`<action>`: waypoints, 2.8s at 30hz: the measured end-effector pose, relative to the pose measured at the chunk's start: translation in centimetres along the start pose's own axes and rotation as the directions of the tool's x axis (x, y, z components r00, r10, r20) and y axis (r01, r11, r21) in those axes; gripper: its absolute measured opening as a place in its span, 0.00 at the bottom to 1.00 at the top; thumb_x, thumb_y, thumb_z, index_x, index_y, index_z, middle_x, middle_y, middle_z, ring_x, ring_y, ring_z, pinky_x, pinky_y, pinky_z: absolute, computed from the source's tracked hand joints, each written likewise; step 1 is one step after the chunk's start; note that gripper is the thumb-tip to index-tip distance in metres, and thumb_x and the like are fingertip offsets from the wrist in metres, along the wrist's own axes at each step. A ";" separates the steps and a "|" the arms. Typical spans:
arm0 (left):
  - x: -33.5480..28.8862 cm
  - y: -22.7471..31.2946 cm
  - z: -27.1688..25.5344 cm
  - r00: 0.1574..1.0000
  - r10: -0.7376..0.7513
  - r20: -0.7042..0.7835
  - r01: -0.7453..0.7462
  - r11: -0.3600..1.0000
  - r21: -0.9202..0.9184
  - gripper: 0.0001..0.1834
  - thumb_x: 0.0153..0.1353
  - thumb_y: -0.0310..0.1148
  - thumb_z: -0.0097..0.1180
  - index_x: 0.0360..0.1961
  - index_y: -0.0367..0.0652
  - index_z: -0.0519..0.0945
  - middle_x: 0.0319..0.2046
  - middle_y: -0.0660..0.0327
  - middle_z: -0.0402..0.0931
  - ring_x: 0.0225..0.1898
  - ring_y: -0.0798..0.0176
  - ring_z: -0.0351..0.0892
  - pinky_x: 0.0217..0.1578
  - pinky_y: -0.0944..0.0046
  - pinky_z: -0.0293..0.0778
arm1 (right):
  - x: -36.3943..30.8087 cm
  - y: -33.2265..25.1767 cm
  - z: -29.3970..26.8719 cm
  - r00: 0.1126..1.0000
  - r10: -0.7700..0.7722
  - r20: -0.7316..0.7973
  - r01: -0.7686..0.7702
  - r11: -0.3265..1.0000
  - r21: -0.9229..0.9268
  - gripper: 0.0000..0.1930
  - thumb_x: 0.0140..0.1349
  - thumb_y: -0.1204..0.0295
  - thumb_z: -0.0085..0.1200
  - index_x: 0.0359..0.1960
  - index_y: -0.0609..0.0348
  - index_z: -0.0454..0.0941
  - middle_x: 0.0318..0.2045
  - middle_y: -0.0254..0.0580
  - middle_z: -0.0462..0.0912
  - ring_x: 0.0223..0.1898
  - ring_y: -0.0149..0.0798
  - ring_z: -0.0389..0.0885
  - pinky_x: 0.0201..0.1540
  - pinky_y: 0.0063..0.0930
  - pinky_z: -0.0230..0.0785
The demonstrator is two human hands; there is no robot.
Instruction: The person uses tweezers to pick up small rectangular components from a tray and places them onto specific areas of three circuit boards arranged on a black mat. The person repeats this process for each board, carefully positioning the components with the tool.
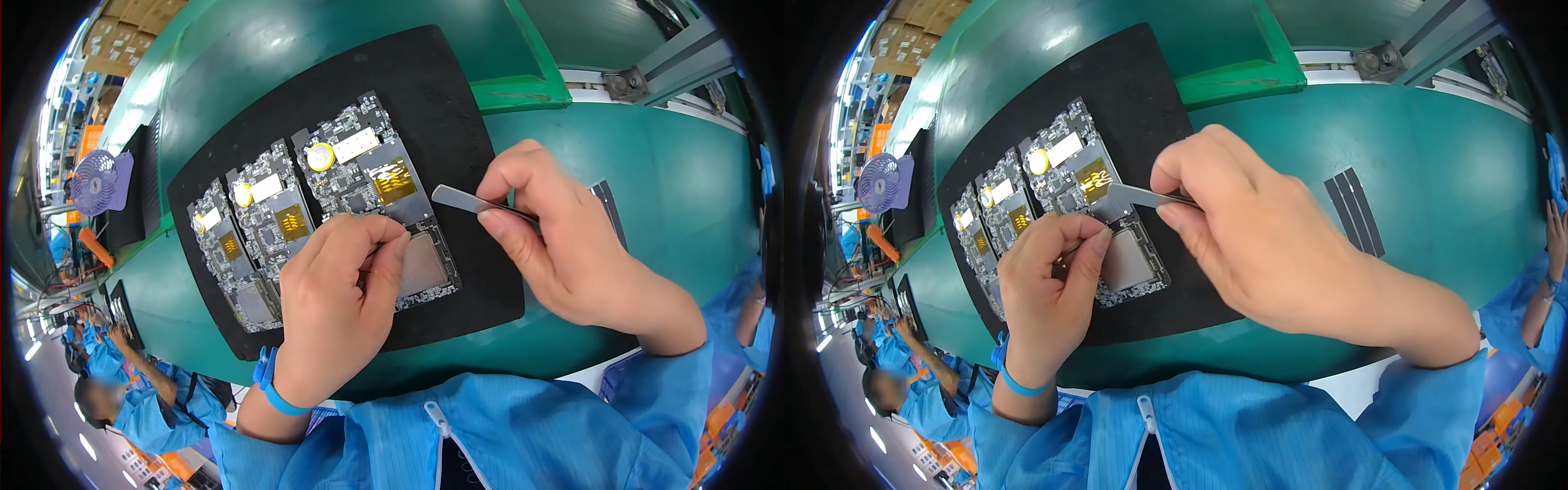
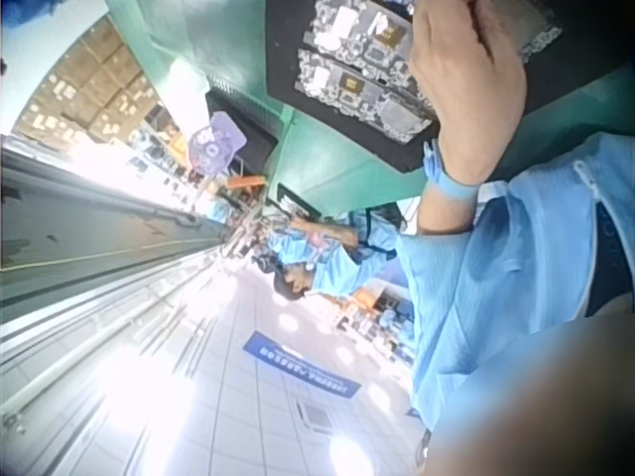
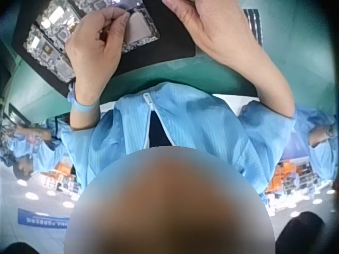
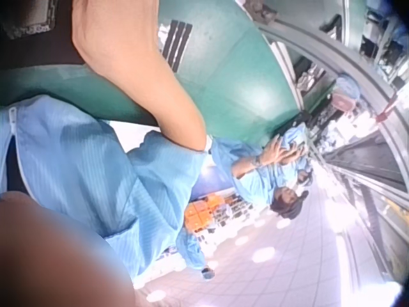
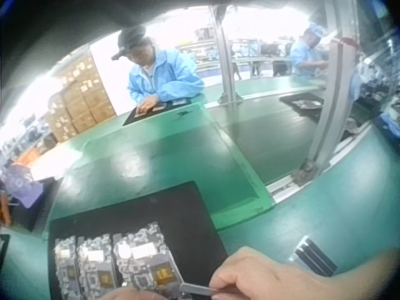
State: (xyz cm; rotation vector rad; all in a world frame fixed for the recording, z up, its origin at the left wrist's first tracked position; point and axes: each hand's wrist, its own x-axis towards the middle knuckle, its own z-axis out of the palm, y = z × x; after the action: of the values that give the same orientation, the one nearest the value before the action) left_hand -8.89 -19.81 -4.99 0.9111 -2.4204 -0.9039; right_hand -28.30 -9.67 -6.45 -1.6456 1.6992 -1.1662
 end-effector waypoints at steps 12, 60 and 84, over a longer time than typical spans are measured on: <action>-0.1 0.2 0.4 0.999 0.005 -0.043 -0.002 0.998 0.058 0.04 0.57 0.19 0.61 0.32 0.37 0.80 0.23 0.59 0.74 0.21 0.65 0.75 0.22 0.67 0.70 | -0.6 2.4 0.3 0.963 -0.267 0.031 0.267 0.940 -0.214 0.17 0.55 0.83 0.59 0.47 0.62 0.75 0.31 0.43 0.75 0.26 0.41 0.77 0.24 0.30 0.71; -0.1 0.4 0.6 0.998 0.000 -0.063 0.003 0.999 0.045 0.02 0.58 0.21 0.62 0.31 0.34 0.81 0.23 0.59 0.77 0.21 0.69 0.75 0.23 0.69 0.70 | -0.7 2.4 1.2 0.844 -0.521 0.126 0.481 0.633 -0.606 0.13 0.52 0.73 0.57 0.40 0.63 0.81 0.32 0.37 0.73 0.18 0.25 0.70 0.17 0.18 0.68; -0.2 0.7 1.3 0.995 0.011 -0.097 -0.001 0.994 0.106 0.02 0.57 0.20 0.61 0.31 0.35 0.80 0.24 0.57 0.77 0.22 0.63 0.77 0.25 0.66 0.72 | -0.1 1.9 0.9 0.834 -0.507 0.217 0.524 0.606 -0.598 0.15 0.51 0.74 0.58 0.42 0.66 0.81 0.31 0.35 0.73 0.18 0.25 0.66 0.16 0.18 0.63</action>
State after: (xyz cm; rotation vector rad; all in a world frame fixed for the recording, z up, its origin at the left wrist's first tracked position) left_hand -9.78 -18.76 -5.43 0.9624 -2.4048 -0.7177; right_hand -28.58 -10.01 -8.53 -2.7147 1.7638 -0.7947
